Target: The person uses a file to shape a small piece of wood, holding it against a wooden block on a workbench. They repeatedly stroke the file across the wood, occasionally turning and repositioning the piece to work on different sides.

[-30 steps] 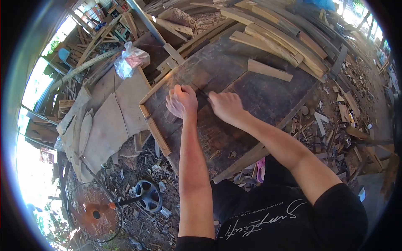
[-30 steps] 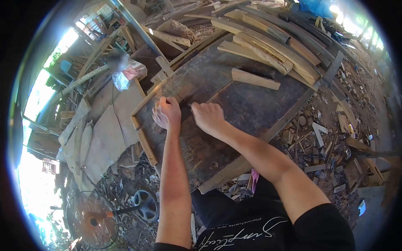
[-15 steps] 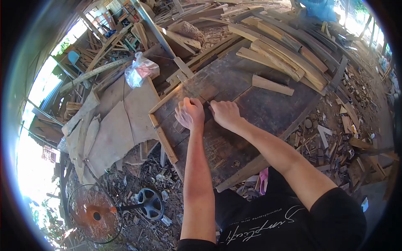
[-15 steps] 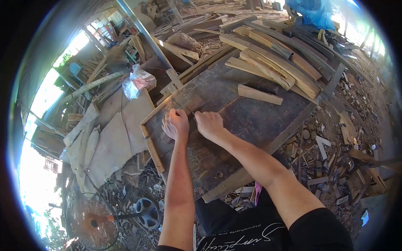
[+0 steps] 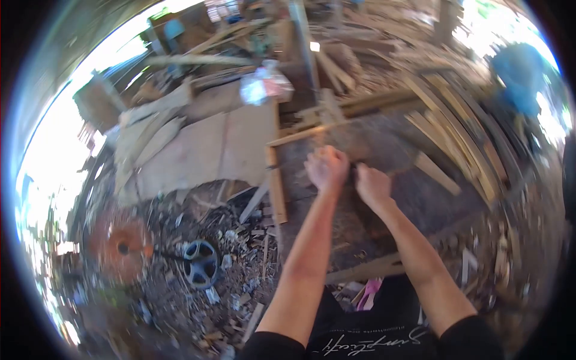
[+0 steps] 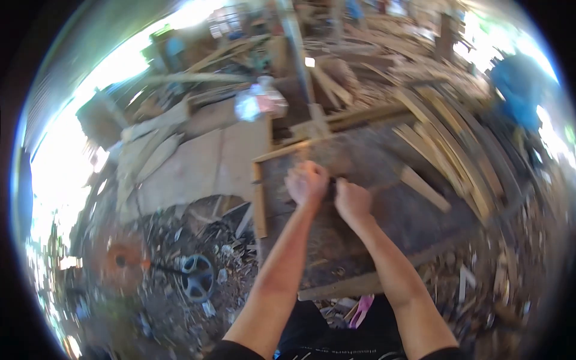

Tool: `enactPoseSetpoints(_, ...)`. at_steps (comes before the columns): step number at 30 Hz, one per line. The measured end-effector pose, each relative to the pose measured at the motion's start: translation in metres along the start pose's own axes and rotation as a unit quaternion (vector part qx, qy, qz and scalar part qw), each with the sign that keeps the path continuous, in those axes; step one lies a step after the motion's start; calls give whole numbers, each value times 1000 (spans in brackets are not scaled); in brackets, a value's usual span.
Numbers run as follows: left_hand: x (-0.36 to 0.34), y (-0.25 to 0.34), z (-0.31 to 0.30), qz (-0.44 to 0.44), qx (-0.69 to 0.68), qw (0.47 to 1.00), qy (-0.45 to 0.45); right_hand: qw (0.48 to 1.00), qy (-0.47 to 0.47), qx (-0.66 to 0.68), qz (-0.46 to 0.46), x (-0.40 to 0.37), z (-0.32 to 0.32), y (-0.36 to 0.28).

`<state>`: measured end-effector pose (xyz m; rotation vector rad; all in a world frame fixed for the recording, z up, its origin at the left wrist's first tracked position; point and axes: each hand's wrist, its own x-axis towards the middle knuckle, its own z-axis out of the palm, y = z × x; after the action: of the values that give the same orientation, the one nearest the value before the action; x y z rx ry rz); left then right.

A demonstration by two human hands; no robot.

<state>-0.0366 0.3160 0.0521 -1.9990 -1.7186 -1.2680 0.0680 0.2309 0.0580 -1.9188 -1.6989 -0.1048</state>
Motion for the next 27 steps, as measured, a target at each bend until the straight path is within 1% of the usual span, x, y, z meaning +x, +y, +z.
enactPoseSetpoints(1,0,-1,-3,-13,-43,998,-32,1000,-18,1,1,-4,-6,-1)
enactPoseSetpoints(2,-1,2,-5,-19,-29,999,-11,1000,-29,-9,6,-13,-10,0)
enactPoseSetpoints(3,-3,-1,1,-7,-41,999,29,998,-40,-46,0,-25,-6,12)
enactPoseSetpoints(4,-1,2,-8,-24,-76,997,11,999,-31,-31,-15,-38,-17,10)
enactPoseSetpoints(5,-1,0,-5,-34,-113,993,19,999,-27,-25,-25,-48,-20,14)
enactPoseSetpoints(6,0,-2,-6,-41,-120,992,7,998,-25,-38,-36,-46,-26,8)
enactPoseSetpoints(7,-1,-2,-6,-41,-122,991,28,998,-24,-55,-32,-49,-28,4)
enactPoseSetpoints(8,-6,-7,-8,-53,-115,992,24,997,-37,-54,-37,-46,-22,0)
enactPoseSetpoints(10,-3,-2,-7,-45,-139,989,15,998,-15,-53,-39,-21,-18,-7)
enactPoseSetpoints(13,-2,1,-7,-46,-140,989,12,998,-35,-58,-17,1,-12,-12)
enactPoseSetpoints(17,-3,-3,-6,-38,-136,990,3,998,-18,-47,-36,-36,-20,-1)
enactPoseSetpoints(19,-2,-3,-3,-37,-140,989,9,997,-46,-61,-12,-41,-27,-3)
enactPoseSetpoints(23,-2,-3,-4,-41,-136,990,9,997,-39,-63,-24,-2,-13,-9)
enactPoseSetpoints(25,-2,-2,-6,-45,-129,990,18,997,-43,-65,-4,6,-12,-13)
enactPoseSetpoints(27,-2,0,-6,-44,-121,991,28,998,-19,-57,-26,-12,-12,0)
